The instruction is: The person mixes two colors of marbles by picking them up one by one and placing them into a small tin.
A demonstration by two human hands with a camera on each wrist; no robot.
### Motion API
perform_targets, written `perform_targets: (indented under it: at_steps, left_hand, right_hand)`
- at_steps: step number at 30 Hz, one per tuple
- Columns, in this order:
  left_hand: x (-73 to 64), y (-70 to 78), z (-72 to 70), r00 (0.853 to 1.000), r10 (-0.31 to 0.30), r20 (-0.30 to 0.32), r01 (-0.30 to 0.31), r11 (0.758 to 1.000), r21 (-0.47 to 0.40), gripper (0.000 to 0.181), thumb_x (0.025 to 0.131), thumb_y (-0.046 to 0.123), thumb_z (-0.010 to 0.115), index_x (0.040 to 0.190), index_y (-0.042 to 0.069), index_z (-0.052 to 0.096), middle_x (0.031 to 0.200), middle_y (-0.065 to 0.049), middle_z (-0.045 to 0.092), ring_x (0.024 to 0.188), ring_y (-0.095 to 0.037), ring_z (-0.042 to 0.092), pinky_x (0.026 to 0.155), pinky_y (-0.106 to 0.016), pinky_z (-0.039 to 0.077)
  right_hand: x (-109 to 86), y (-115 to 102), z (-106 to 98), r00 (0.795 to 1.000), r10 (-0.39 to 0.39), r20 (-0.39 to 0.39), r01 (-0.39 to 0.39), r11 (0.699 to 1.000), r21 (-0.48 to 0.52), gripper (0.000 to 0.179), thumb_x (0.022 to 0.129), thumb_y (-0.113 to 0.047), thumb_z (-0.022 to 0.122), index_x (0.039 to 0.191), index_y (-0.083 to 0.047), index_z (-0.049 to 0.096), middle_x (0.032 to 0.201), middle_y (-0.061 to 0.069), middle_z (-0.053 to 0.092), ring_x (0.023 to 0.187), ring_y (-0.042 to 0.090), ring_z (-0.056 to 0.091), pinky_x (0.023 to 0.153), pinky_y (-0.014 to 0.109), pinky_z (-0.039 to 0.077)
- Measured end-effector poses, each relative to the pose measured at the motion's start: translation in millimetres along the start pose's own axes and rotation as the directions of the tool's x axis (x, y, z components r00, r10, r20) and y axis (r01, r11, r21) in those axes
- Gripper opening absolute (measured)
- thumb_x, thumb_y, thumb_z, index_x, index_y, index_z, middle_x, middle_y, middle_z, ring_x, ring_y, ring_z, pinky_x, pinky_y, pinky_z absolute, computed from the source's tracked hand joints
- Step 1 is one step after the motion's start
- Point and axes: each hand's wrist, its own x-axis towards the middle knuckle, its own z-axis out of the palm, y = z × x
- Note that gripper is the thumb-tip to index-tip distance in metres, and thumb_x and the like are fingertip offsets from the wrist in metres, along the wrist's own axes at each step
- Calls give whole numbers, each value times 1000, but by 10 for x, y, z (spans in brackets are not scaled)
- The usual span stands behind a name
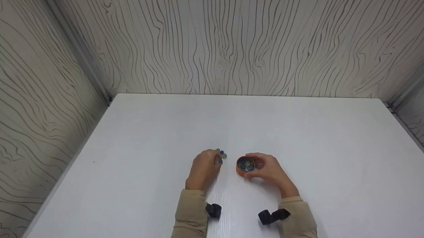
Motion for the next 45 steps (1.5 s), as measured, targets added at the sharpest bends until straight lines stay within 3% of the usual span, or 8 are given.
perform_targets:
  at_steps: [8,15,35,38,45]
  left_hand:
    - [-8,5,-8,1000,-14,10,14,1000,-1,15,85,7,68,98,8,73,100,-7,74,95,-22,69,84,-33,55]
    - [-44,-10,-2,999,-38,36,41,994,-102,17,92,11,60,103,8,71,108,-7,72,101,-22,69,82,-29,56]
    - [-26,53,-20,997,-66,28,69,994,-86,17,90,12,61,103,10,72,106,-5,73,103,-21,68,88,-33,55]
    - [-21,61,-26,997,-65,30,67,994,-87,15,90,12,63,101,12,73,104,-3,73,100,-19,68,85,-32,54]
    - [2,59,-59,1000,16,18,-16,1000,-2,15,85,9,69,99,8,73,88,-5,71,72,-12,57,68,-24,48]
  right_hand:
    - [1,4,-6,1000,-19,13,19,1000,3,67,68,-9,85,128,2,57,134,25,57,125,40,56,104,44,46]
    - [-4,10,-33,996,-74,51,73,997,19,71,69,-10,85,130,7,53,133,29,55,124,43,55,103,44,47]
    - [-3,16,-34,995,-86,50,86,996,-9,72,69,-15,85,129,7,54,132,29,56,123,42,56,102,44,47]
    - [1,16,-28,996,-75,40,75,997,-7,71,68,-14,86,129,6,55,132,28,57,123,42,56,102,43,47]
    - [1,29,-28,995,-91,40,92,996,-15,69,69,-12,85,129,6,55,132,28,57,123,43,56,103,45,47]
